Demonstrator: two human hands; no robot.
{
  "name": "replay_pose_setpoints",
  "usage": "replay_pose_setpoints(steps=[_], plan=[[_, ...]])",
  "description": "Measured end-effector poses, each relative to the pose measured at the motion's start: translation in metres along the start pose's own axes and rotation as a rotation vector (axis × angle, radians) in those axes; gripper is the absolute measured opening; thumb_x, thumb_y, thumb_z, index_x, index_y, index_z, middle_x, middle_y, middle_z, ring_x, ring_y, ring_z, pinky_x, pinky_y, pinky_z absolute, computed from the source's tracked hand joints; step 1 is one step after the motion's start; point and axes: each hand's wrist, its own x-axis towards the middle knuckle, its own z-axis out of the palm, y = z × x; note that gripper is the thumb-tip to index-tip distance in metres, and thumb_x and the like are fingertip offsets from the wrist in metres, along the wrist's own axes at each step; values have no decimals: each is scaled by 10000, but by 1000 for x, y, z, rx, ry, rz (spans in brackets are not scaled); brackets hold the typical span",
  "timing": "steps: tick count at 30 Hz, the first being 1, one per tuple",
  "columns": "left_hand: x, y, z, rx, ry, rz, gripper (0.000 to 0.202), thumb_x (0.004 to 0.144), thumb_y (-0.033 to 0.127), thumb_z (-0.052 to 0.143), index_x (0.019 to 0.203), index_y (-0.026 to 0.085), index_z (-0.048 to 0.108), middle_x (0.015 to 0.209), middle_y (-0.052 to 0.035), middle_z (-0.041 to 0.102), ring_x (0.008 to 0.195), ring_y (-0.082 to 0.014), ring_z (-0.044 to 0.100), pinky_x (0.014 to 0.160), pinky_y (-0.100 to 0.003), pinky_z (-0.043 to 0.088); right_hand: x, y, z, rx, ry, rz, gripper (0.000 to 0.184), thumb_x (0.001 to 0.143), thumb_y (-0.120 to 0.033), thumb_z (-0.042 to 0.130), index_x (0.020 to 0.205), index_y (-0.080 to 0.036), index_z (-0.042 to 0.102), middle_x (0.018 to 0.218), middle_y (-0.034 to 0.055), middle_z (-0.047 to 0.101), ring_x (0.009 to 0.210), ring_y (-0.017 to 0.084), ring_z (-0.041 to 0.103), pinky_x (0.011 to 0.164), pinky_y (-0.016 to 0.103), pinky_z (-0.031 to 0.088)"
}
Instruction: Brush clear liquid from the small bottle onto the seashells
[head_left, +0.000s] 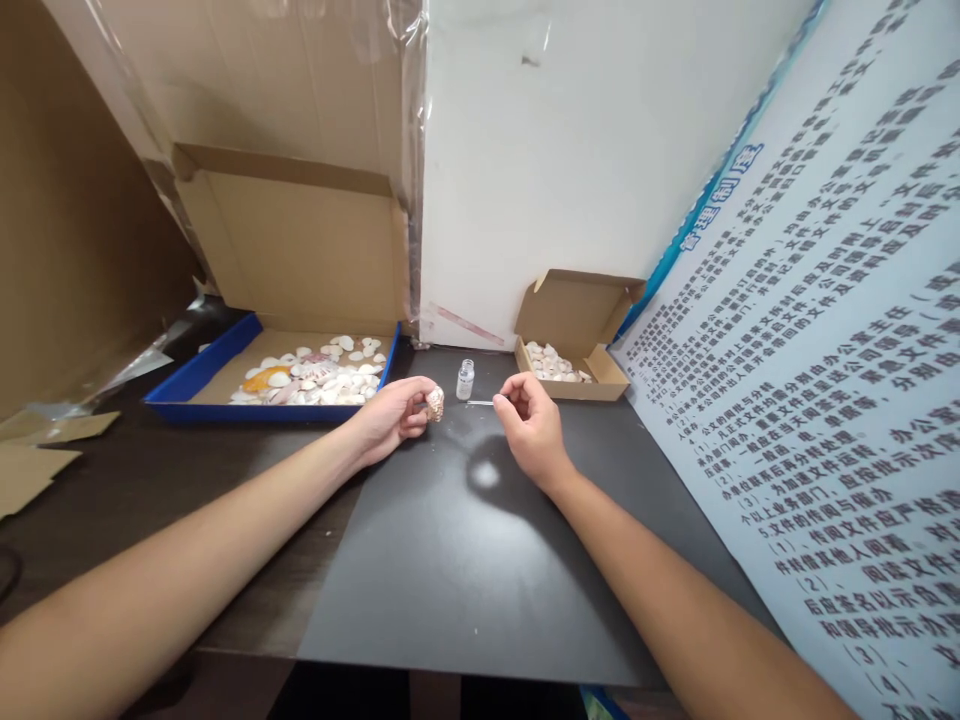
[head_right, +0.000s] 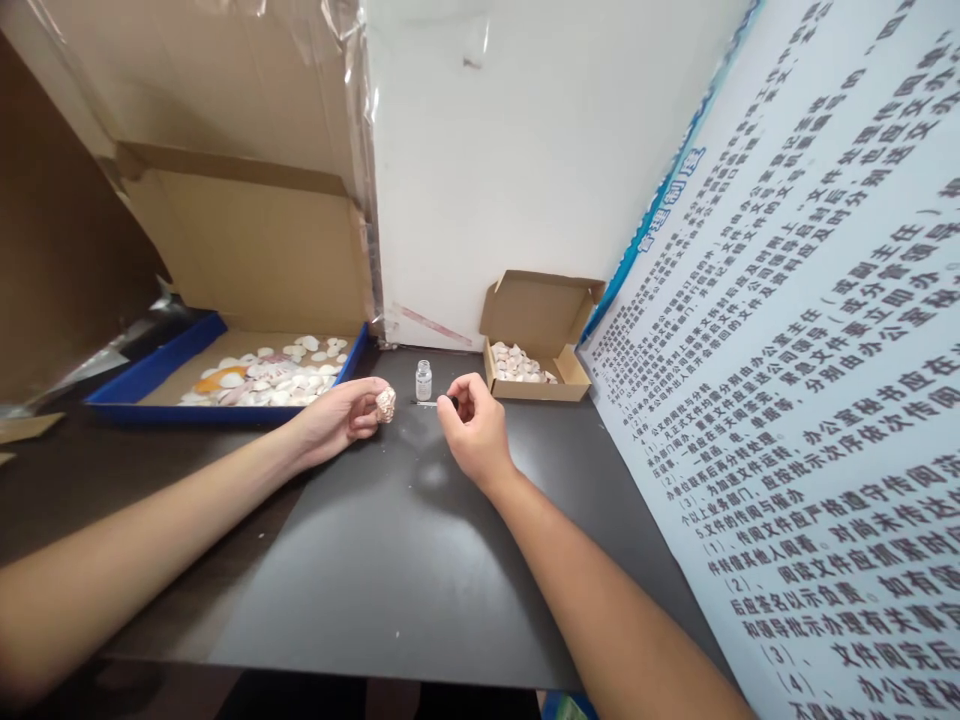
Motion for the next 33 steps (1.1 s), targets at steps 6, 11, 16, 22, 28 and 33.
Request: replay_pose_setpoints(steps=[6,11,16,22,28,33], plan=[[5,-9,8,41,72,119,132,727,231,559,689,177,445,535,39,462,387,-32,245,396,-160,150,2,1,-1,-15,45,-18,141,827,-312,562,823,-216,459,658,-59,409,559,109,379,535,241,334],[15,-13,15,61,195,164,178,655,152,481,822,212,466,499,72,429,356,-64,276,381,-171,137,13,-3,-1,-94,110,-48,133,848,-327,536,845,-210,473,655,-55,403,571,120,402,556,248,348],[25,-15,24,119,260,244,112,713,131,434,788,206,471,475,75,387,378,-79,321,397,-179,206,45,-22,1,-266,106,-140,130,859,-332,516,857,-202,512,698,-30,499,630,136,480,634,262,389],[26,-15,25,193,225,250,192,715,83,457,851,203,520,443,84,397,389,-91,318,416,-195,220,63,-31,10,-489,104,-195,92,844,-301,515,818,-213,514,654,-38,483,598,141,474,626,267,374],[29,-17,20,206,180,249,232,733,97,469,925,207,539,448,85,412,394,-100,337,424,-206,231,67,-26,13,-547,50,-192,100,837,-312,522,808,-216,517,630,-42,465,581,143,463,605,268,357],[32,-17,19,195,154,241,229,749,102,457,940,200,536,439,89,403,375,-98,324,418,-209,233,69,-21,17,-549,41,-189,118,846,-330,521,831,-213,527,632,-44,469,578,142,467,598,265,354]])
